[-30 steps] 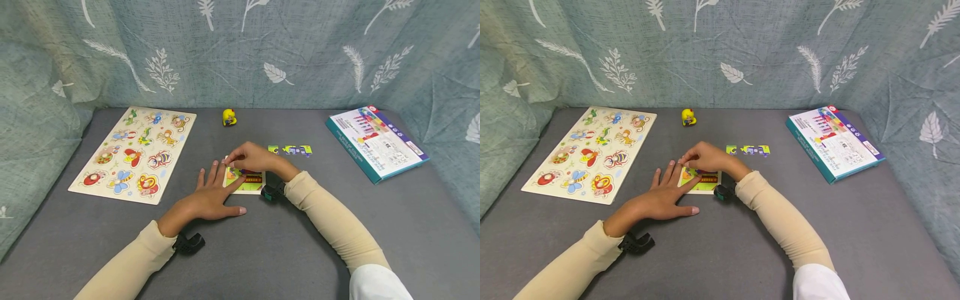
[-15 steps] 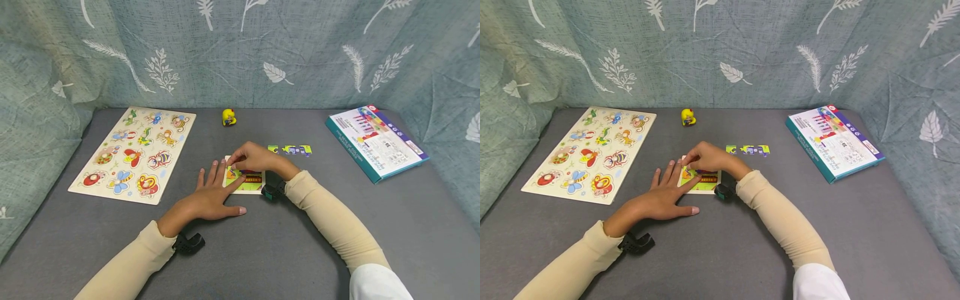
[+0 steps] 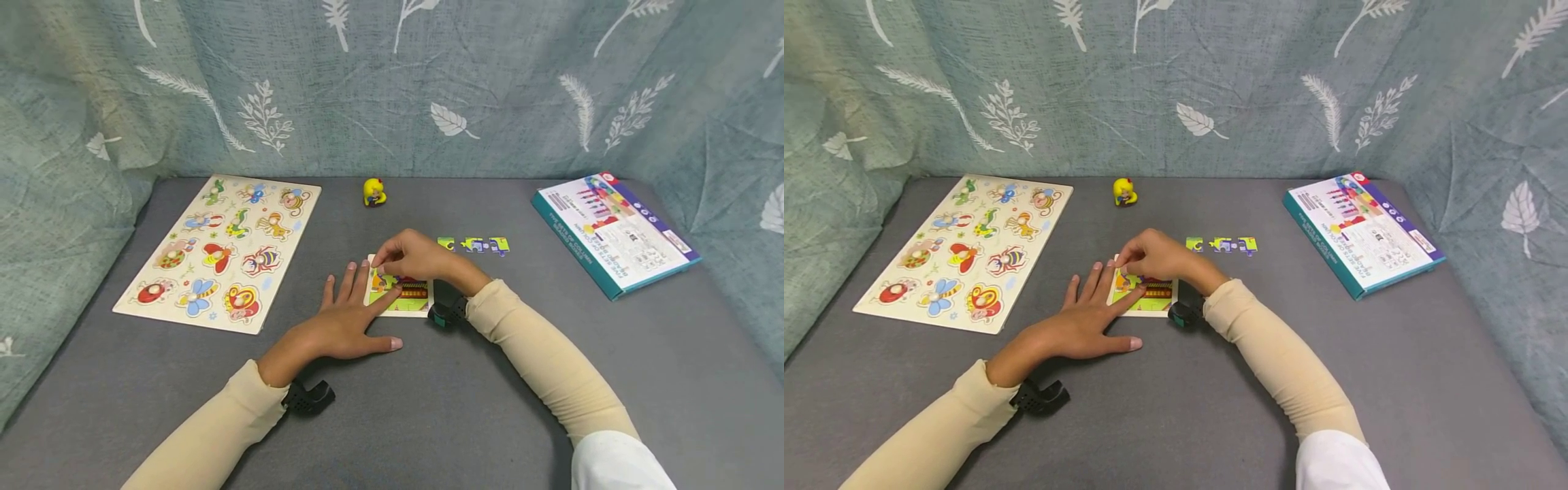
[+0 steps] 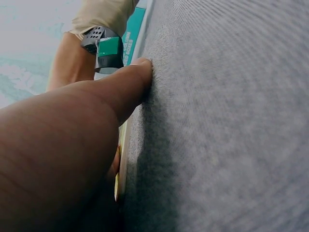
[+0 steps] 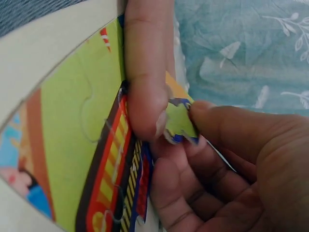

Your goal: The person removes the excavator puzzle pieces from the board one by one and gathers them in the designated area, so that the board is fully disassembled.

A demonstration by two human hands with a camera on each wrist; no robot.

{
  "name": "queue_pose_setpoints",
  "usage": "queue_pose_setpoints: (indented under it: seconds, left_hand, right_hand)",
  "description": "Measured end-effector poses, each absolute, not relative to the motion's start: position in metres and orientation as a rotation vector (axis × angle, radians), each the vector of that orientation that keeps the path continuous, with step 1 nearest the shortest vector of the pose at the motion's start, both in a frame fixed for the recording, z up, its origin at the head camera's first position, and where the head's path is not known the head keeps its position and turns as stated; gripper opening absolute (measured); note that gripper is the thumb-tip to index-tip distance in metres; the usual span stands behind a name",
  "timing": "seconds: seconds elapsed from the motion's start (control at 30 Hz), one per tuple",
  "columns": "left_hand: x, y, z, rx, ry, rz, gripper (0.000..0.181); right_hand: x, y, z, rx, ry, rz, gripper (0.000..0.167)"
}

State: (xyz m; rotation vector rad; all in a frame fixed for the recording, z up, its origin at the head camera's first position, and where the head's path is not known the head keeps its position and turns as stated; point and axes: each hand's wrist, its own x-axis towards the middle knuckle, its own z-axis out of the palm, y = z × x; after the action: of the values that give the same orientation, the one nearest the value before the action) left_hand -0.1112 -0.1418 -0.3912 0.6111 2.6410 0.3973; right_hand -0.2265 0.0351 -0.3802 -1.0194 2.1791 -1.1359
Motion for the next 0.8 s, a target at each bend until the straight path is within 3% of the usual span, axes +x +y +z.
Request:
queue_pose_setpoints:
  seconds: [0.8]
  left_hand:
    - [-0.111, -0.141, -0.393, 0.591, 2.646, 0.417, 0.089]
  right_hand:
    - [-0.235, 0.058, -0.371, -0.948, 2.235, -1.257, 0.016]
